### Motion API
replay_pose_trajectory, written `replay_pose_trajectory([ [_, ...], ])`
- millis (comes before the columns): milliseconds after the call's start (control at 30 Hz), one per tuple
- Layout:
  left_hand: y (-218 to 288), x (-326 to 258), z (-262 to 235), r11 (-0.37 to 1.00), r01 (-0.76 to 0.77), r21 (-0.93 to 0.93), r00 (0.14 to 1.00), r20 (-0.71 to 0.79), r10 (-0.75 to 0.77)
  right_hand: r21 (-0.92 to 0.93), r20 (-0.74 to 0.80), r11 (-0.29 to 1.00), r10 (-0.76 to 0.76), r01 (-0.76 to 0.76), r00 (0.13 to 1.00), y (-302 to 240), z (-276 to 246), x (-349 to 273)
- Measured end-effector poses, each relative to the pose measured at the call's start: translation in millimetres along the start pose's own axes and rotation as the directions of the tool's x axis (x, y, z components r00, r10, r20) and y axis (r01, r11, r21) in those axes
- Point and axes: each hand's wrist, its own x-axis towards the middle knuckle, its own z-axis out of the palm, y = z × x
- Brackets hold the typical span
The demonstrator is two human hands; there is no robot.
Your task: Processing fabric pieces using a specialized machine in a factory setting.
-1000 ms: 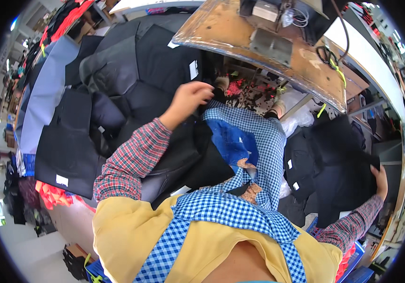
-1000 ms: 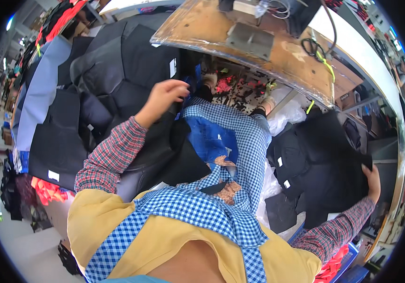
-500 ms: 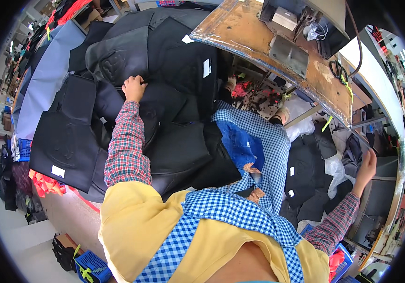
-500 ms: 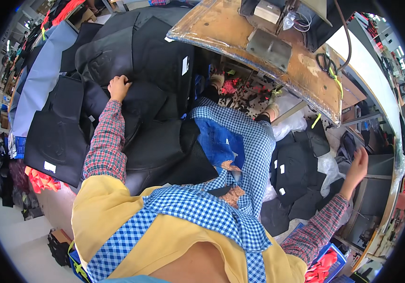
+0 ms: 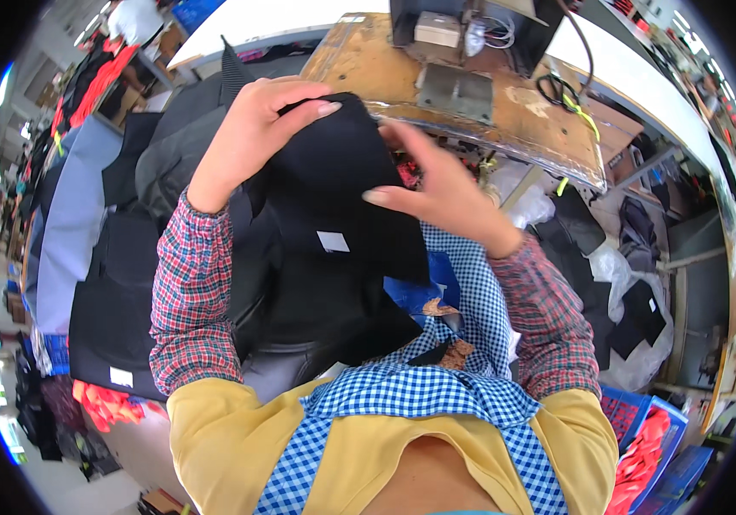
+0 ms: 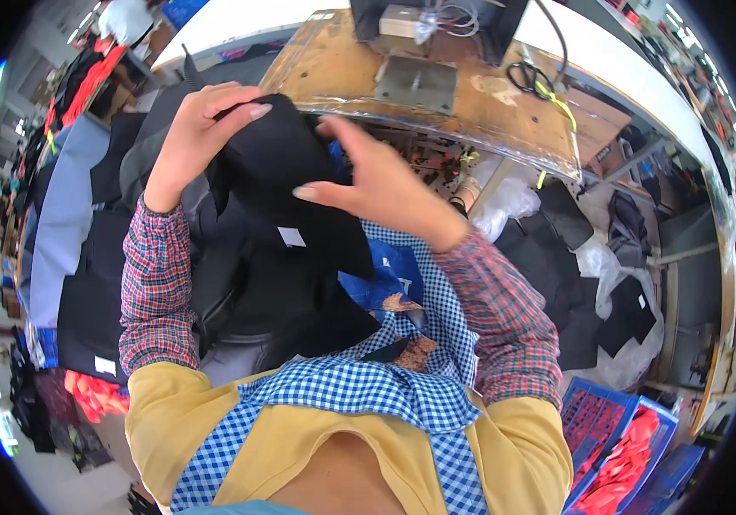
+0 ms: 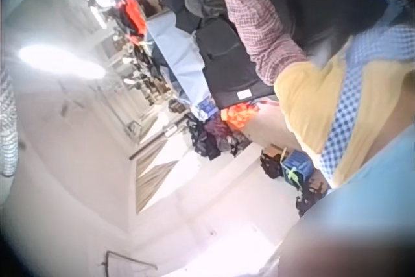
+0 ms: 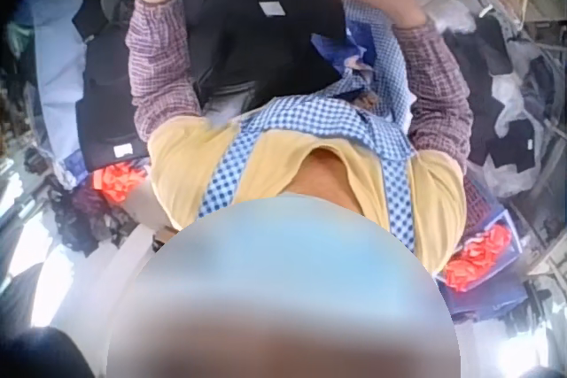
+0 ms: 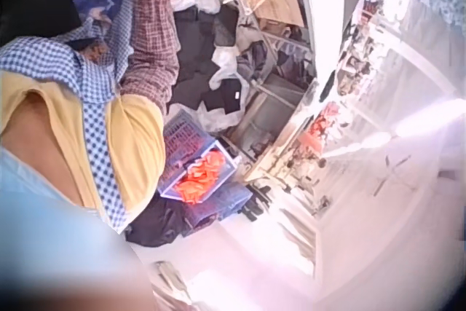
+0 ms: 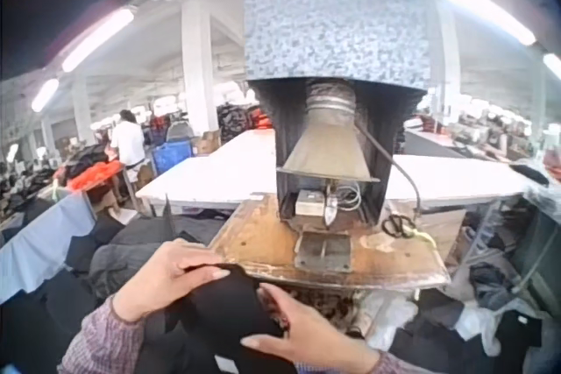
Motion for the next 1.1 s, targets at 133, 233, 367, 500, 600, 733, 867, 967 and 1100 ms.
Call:
replay_pose_trajectory([
  [133,-9.4,51.8,33.3,0.999,-0.045,-0.013,0.999,0.031,0.045,0.324,-0.176,0.944,0.126,-0.063,0.976,36.1,25.7,10.2],
  [233,-28.9,85.2,57.7,0.998,0.009,-0.066,0.999,0.054,-0.005,0.502,-0.185,0.861,0.203,-0.085,0.961,59.3,12.9,22.7],
  [367,-45.9,129.0,79.4,0.994,0.031,-0.106,0.993,0.119,-0.018,0.719,-0.148,0.673,0.395,-0.175,0.907,56.6,-8.6,34.3],
  [500,-58.2,156.4,95.7,0.995,-0.002,-0.103,0.988,0.154,0.018,0.765,-0.138,0.598,0.515,-0.240,0.846,59.1,-23.5,41.4],
  [600,-63.7,166.8,102.5,0.991,-0.003,-0.137,0.977,0.210,0.032,0.792,-0.140,0.563,0.544,-0.236,0.827,62.1,-26.8,43.9],
  [733,-64.9,170.5,107.9,0.984,-0.022,-0.179,0.974,0.220,0.062,0.792,-0.160,0.565,0.561,-0.234,0.813,64.9,-27.5,43.2],
  [867,-64.3,166.7,110.3,0.980,-0.013,-0.198,0.974,0.218,0.057,0.787,-0.177,0.578,0.546,-0.216,0.819,63.2,-23.8,39.1],
  [967,-66.1,162.4,111.6,0.973,0.006,-0.231,0.973,0.227,0.048,0.785,-0.179,0.583,0.536,-0.209,0.825,64.7,-19.6,35.0],
  [1100,-59.1,156.3,107.0,0.974,0.044,-0.224,0.948,0.316,0.030,0.780,-0.161,0.581,0.546,-0.233,0.822,57.3,-17.8,23.8],
])
